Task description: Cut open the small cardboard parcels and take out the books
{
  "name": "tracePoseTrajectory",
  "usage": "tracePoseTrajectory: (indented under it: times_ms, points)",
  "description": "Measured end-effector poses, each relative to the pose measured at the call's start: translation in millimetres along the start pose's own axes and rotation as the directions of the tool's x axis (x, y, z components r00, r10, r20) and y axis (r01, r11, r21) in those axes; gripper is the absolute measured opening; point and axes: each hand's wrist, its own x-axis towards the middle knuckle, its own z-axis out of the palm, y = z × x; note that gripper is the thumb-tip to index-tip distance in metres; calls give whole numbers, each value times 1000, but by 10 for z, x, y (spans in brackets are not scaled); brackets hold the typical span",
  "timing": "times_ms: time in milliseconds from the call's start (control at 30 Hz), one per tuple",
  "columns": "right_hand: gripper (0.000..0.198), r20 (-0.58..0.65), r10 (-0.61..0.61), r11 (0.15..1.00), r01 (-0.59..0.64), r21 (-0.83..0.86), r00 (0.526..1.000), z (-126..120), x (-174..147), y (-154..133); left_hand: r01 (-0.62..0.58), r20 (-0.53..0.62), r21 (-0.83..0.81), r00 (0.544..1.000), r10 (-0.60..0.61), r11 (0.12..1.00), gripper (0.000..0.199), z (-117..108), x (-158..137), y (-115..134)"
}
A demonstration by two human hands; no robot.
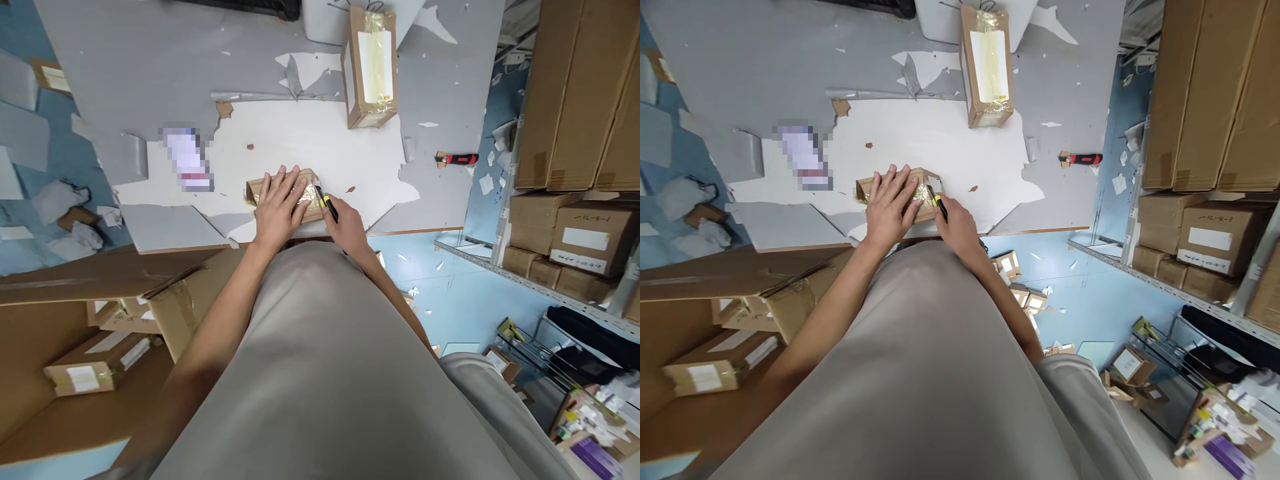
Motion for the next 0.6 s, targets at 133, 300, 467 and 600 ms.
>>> tracePoseTrajectory:
  times_ms: [133, 300, 467, 600]
  points:
    - [50, 9, -13, 994, 14, -110, 1000, -48, -14, -5, 4, 7, -31, 1000, -3, 1000, 69, 25, 27, 22]
    - [53, 12, 16, 982, -13, -187, 1000, 22, 11, -9, 28, 33, -78, 999, -26, 997, 65, 51, 35, 98]
    - [59, -8, 115, 968, -114, -224, 993, 242, 133, -78, 44, 28, -89, 999, -41, 995, 65, 102, 43, 150]
    - [54, -11, 141, 960, -139, -244, 990, 277, 154, -85, 34, 21, -69, 999, -32, 997, 65, 149, 36, 178]
